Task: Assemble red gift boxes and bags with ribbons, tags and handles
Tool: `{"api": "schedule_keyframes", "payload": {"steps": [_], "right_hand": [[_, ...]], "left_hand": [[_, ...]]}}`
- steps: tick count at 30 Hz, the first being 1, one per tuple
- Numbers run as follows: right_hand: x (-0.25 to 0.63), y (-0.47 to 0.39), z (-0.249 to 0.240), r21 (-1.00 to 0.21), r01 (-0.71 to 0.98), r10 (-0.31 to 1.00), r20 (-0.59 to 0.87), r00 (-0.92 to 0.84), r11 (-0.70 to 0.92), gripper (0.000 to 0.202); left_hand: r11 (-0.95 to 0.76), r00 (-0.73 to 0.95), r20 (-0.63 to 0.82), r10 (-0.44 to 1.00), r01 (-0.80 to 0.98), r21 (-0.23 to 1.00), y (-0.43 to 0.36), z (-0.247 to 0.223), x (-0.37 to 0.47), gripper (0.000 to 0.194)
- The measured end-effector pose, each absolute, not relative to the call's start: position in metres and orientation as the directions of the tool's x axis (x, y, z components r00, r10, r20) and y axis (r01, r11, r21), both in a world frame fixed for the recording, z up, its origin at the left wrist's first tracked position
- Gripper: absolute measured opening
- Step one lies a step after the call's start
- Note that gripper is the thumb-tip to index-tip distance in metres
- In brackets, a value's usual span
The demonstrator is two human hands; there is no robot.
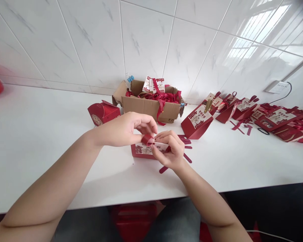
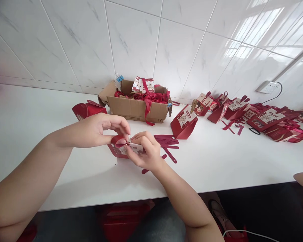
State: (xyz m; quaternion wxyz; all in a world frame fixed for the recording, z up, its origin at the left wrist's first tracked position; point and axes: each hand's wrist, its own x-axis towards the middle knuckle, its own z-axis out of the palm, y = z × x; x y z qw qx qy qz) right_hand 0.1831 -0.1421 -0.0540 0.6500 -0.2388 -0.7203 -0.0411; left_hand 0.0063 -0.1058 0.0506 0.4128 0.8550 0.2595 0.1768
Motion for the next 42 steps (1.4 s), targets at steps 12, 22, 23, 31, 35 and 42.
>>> {"api": "schedule_keyframes", "payload": {"steps": [12, 22, 23, 31, 35, 42], "right_hand": [[0.185, -0.139, -0.056, -0.211, 0.494, 0.233, 0.972, 0.018, 0.844, 0.017], [0.182, -0.147, -0.054, -0.269, 0.414, 0.346, 0.93, -0.124, 0.87, 0.025], [0.183, -0.147, -0.054, -0.257, 0.408, 0.342, 0.927, -0.15, 0.876, 0.025], [0.183, -0.145, -0.057, -0.157, 0.433, 0.286, 0.925, -0.25, 0.887, 0.021], [0.183, -0.143, -0.06, -0.157, 0.442, 0.284, 0.929, -0.238, 0.883, 0.015], [0.183, -0.144, -0.059, -0.137, 0.422, 0.264, 0.929, -0.258, 0.896, 0.017]], "left_hand": [[-0.66, 0.772, 0.224, 0.595, 0.31, 0.685, -0.108, 0.036, 0.005, 0.009], [-0.611, 0.626, 0.467, 0.624, 0.019, 0.792, -0.112, -0.006, -0.013, 0.014], [-0.613, 0.623, 0.477, 0.62, 0.004, 0.79, -0.113, -0.008, -0.014, 0.014], [-0.587, 0.587, 0.505, 0.632, -0.062, 0.807, -0.117, -0.021, -0.018, 0.019], [-0.605, 0.578, 0.526, 0.624, -0.068, 0.793, -0.118, -0.024, -0.017, 0.018], [-0.63, 0.552, 0.546, 0.63, -0.047, 0.775, -0.12, -0.024, -0.017, 0.014]]}}
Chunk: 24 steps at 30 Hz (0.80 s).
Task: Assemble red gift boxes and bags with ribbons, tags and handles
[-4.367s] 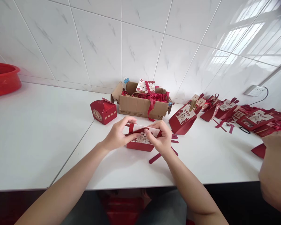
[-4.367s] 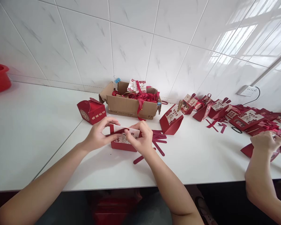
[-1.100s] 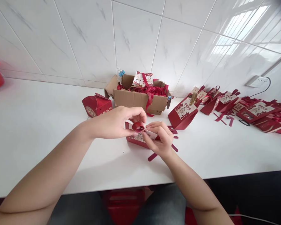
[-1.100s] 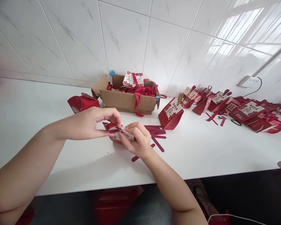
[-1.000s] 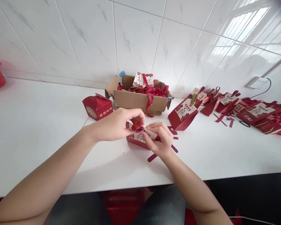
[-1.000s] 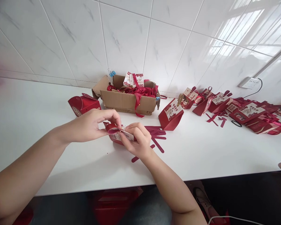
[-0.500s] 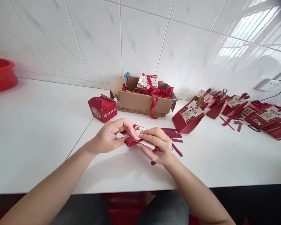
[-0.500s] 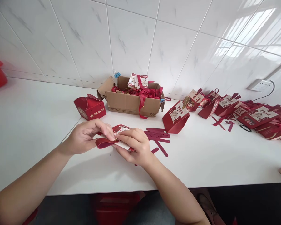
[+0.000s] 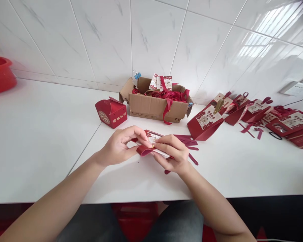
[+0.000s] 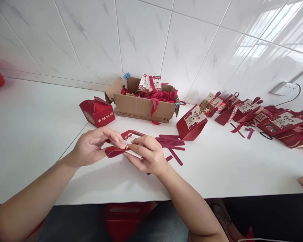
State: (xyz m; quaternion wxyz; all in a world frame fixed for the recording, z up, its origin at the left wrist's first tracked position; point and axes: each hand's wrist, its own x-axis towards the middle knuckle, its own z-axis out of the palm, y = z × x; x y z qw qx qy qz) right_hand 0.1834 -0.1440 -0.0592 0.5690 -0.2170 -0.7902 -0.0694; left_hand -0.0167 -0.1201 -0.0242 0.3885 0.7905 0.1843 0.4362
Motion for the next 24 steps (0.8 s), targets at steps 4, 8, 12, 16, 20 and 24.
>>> {"api": "schedule_keyframes", "payload": {"steps": [4, 8, 12, 16, 20, 24], "right_hand": [[0.183, -0.145, -0.058, -0.091, 0.418, 0.231, 0.926, -0.298, 0.904, 0.021], [0.182, -0.145, -0.059, -0.061, 0.407, 0.201, 0.929, -0.311, 0.912, 0.022], [0.181, -0.145, -0.06, -0.06, 0.403, 0.193, 0.935, -0.299, 0.913, 0.025], [0.181, -0.145, -0.06, -0.078, 0.416, 0.22, 0.927, -0.305, 0.906, 0.026], [0.182, -0.144, -0.059, -0.079, 0.416, 0.216, 0.931, -0.293, 0.906, 0.022], [0.182, -0.144, -0.058, -0.084, 0.422, 0.221, 0.932, -0.287, 0.903, 0.019]], "left_hand": [[-0.64, 0.623, 0.528, 0.577, -0.057, 0.767, -0.12, -0.02, -0.019, 0.02], [-0.75, 0.641, 0.567, 0.517, 0.021, 0.661, -0.121, -0.016, -0.019, 0.03], [-0.795, 0.648, 0.581, 0.492, 0.064, 0.603, -0.122, -0.017, -0.016, 0.028], [-0.812, 0.62, 0.618, 0.483, 0.054, 0.58, -0.124, -0.019, -0.013, 0.019], [-0.805, 0.595, 0.635, 0.492, 0.034, 0.592, -0.124, -0.02, -0.01, 0.016], [-0.744, 0.585, 0.6, 0.545, 0.008, 0.668, -0.125, -0.022, -0.007, 0.017]]}}
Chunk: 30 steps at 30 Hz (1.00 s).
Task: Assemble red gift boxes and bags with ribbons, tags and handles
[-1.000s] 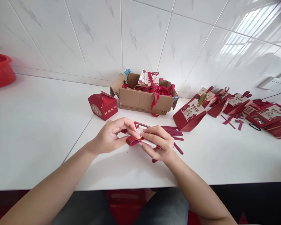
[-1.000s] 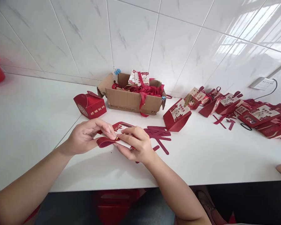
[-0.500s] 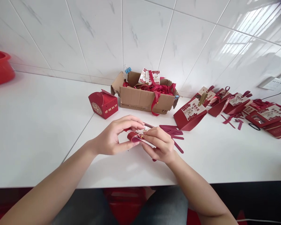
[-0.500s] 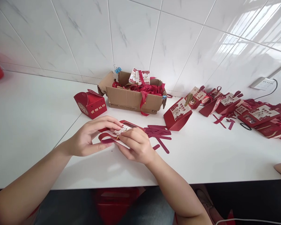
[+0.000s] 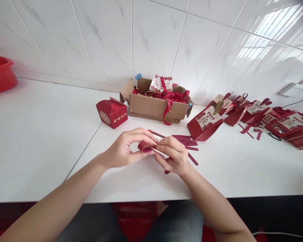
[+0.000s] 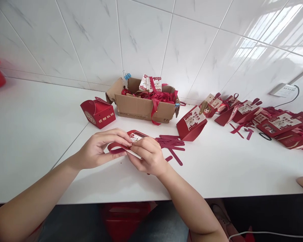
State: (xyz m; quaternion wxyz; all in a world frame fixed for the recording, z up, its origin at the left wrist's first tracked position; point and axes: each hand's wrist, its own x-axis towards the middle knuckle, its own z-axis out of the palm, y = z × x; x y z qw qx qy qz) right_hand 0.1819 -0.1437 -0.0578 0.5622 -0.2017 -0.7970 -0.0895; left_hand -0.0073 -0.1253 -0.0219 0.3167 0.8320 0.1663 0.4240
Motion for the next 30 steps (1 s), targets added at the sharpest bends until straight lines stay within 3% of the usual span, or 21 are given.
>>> {"api": "schedule_keyframes", "payload": {"steps": [3, 8, 11, 17, 21, 26, 28, 30], "right_hand": [[0.182, -0.143, -0.057, -0.105, 0.418, 0.233, 0.935, -0.269, 0.903, 0.018], [0.184, -0.141, -0.059, -0.103, 0.417, 0.224, 0.941, -0.253, 0.903, 0.018], [0.186, -0.138, -0.061, -0.121, 0.406, 0.235, 0.941, -0.244, 0.906, 0.015], [0.188, -0.143, -0.053, -0.247, 0.4, 0.354, 0.909, -0.219, 0.883, 0.031], [0.19, -0.149, -0.043, -0.335, 0.444, 0.475, 0.843, -0.253, 0.831, 0.025], [0.192, -0.147, -0.043, -0.318, 0.456, 0.453, 0.863, -0.225, 0.831, 0.025], [0.192, -0.145, -0.046, -0.32, 0.444, 0.441, 0.875, -0.201, 0.837, 0.024], [0.192, -0.144, -0.049, -0.33, 0.427, 0.436, 0.882, -0.178, 0.842, 0.024]], "left_hand": [[-0.719, 0.54, 0.606, 0.584, -0.002, 0.695, -0.126, -0.025, -0.005, 0.014], [-0.814, 0.47, 0.71, 0.525, 0.034, 0.579, -0.124, -0.029, -0.001, 0.013], [-0.81, 0.47, 0.706, 0.529, 0.033, 0.585, -0.123, -0.03, -0.001, 0.013], [-0.649, 0.528, 0.569, 0.63, -0.045, 0.76, -0.119, -0.042, -0.003, 0.043], [-0.686, 0.491, 0.632, 0.6, -0.09, 0.722, -0.115, -0.053, 0.0, 0.053], [-0.699, 0.358, 0.641, 0.679, 0.045, 0.714, -0.11, -0.061, 0.002, 0.069], [-0.667, 0.359, 0.598, 0.717, 0.103, 0.738, -0.108, -0.063, 0.002, 0.062], [-0.645, 0.402, 0.556, 0.728, 0.126, 0.753, -0.105, -0.064, 0.002, 0.043]]}}
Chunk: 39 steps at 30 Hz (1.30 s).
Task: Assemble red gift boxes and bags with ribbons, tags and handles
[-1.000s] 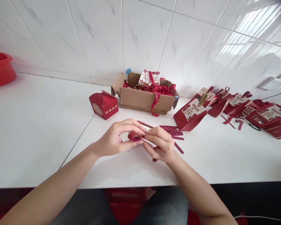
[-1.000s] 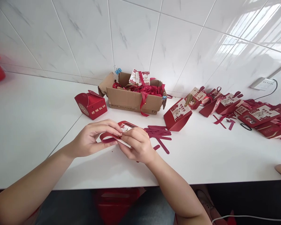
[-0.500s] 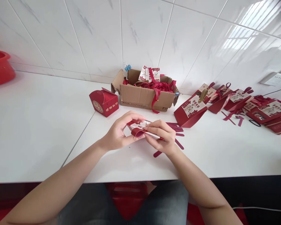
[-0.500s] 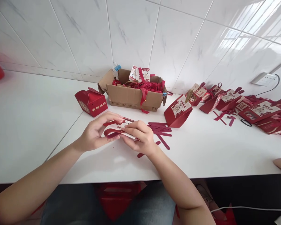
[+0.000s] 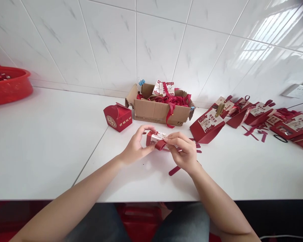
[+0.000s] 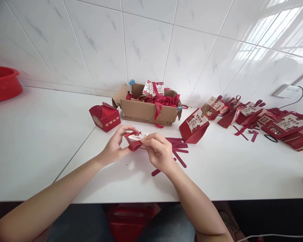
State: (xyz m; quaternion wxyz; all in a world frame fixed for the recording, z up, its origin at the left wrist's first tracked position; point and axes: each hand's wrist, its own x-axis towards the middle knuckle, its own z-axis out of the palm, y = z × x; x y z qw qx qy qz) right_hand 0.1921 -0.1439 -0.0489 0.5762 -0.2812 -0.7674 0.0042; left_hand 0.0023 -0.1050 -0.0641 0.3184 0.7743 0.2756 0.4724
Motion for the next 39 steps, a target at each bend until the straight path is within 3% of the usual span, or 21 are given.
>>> {"api": "schedule_keyframes", "payload": {"steps": [3, 5, 9, 16, 21, 25, 28, 31, 34, 39], "right_hand": [[0.193, -0.142, -0.052, -0.375, 0.42, 0.464, 0.876, -0.131, 0.827, 0.02], [0.195, -0.142, -0.053, -0.445, 0.427, 0.528, 0.844, -0.094, 0.787, 0.014], [0.197, -0.141, -0.052, -0.52, 0.414, 0.606, 0.789, -0.102, 0.747, 0.015], [0.195, -0.142, -0.048, -0.41, 0.416, 0.494, 0.862, -0.114, 0.812, 0.01], [0.196, -0.145, -0.048, -0.409, 0.453, 0.488, 0.87, -0.067, 0.792, 0.005], [0.199, -0.141, -0.05, -0.64, 0.414, 0.639, 0.752, 0.161, 0.647, 0.009], [0.202, -0.134, -0.053, -0.814, 0.279, 0.76, 0.578, 0.298, 0.51, 0.025], [0.203, -0.128, -0.056, -0.885, 0.082, 0.852, 0.465, 0.242, 0.459, 0.042], [0.203, -0.122, -0.061, -0.911, -0.065, 0.911, 0.401, 0.099, 0.408, 0.046], [0.2, -0.115, -0.068, -0.954, -0.11, 0.954, 0.289, -0.077, 0.28, 0.055]], "left_hand": [[-0.691, 0.405, 0.596, 0.694, 0.142, 0.709, -0.101, -0.067, 0.004, 0.017], [-0.729, 0.364, 0.647, 0.67, 0.159, 0.666, -0.099, -0.068, 0.005, 0.012], [-0.756, 0.33, 0.686, 0.648, 0.176, 0.63, -0.099, -0.069, 0.007, 0.01], [-0.774, 0.33, 0.703, 0.629, 0.191, 0.603, -0.103, -0.066, 0.009, 0.012], [-0.704, 0.34, 0.625, 0.702, 0.203, 0.68, -0.107, -0.062, 0.006, 0.024], [-0.567, 0.435, 0.46, 0.774, 0.154, 0.809, -0.105, -0.06, 0.002, 0.061], [-0.395, 0.542, 0.271, 0.795, 0.124, 0.91, -0.102, -0.064, 0.002, 0.059], [-0.255, 0.545, 0.164, 0.822, 0.094, 0.962, -0.099, -0.07, 0.004, 0.053], [-0.162, 0.488, 0.133, 0.863, 0.016, 0.987, -0.095, -0.074, 0.006, 0.052], [-0.084, 0.308, 0.121, 0.944, -0.132, 0.988, -0.086, -0.074, 0.005, 0.051]]}}
